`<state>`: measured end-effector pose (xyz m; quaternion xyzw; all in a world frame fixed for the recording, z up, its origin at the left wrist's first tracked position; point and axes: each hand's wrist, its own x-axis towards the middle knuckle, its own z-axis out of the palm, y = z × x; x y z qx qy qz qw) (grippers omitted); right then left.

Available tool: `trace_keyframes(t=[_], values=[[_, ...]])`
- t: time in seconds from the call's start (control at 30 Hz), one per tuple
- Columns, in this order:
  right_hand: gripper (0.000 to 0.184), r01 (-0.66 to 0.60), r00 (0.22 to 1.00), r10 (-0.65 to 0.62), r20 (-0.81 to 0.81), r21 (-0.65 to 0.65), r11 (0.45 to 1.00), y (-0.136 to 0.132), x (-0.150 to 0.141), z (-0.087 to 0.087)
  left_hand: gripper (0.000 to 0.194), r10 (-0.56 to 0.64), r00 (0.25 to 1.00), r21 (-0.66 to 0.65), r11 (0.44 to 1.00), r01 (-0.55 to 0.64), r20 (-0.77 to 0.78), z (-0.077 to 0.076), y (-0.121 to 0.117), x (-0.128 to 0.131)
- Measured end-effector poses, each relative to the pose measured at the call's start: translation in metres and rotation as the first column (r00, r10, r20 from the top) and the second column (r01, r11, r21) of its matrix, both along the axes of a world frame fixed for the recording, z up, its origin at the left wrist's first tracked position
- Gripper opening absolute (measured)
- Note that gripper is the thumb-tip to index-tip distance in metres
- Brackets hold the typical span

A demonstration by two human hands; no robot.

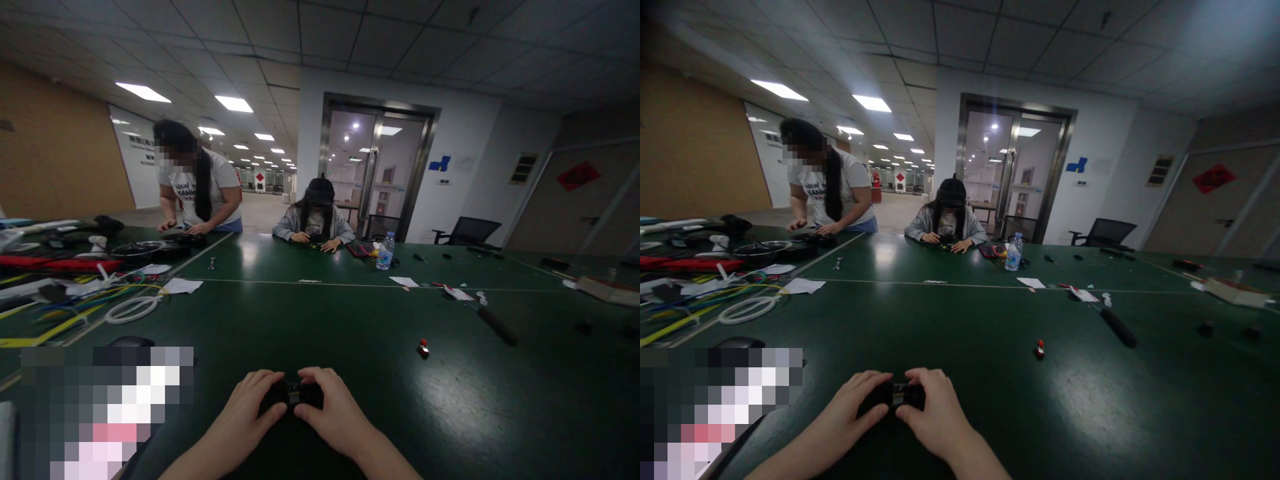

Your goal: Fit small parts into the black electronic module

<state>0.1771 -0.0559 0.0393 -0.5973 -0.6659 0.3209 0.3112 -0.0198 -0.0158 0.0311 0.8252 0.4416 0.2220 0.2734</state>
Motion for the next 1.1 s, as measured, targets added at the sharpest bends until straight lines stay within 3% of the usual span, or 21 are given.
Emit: trace_keyframes(t=[0.53,0.8,1.1], values=[[0.047,-0.012,1.0,0.012,0.004,-0.038,0.999,-0.0016,0.0,0.0054,0.038,-0.028,0.998,-0.03,0.999,0.026,-0.063,0.0064,0.0002,-0.0042],[0.048,-0.011,1.0,0.011,-0.005,0.013,1.0,-0.0012,0.0,0.001,0.036,-0.021,0.997,-0.02,1.0,0.02,-0.069,0.0095,-0.0027,-0.0019],[0.047,-0.008,1.0,0.008,-0.023,-0.009,1.0,-0.0013,0.0015,0.003,0.033,-0.046,0.999,0.017,0.999,0.046,-0.018,0.004,-0.0011,-0.0027]])
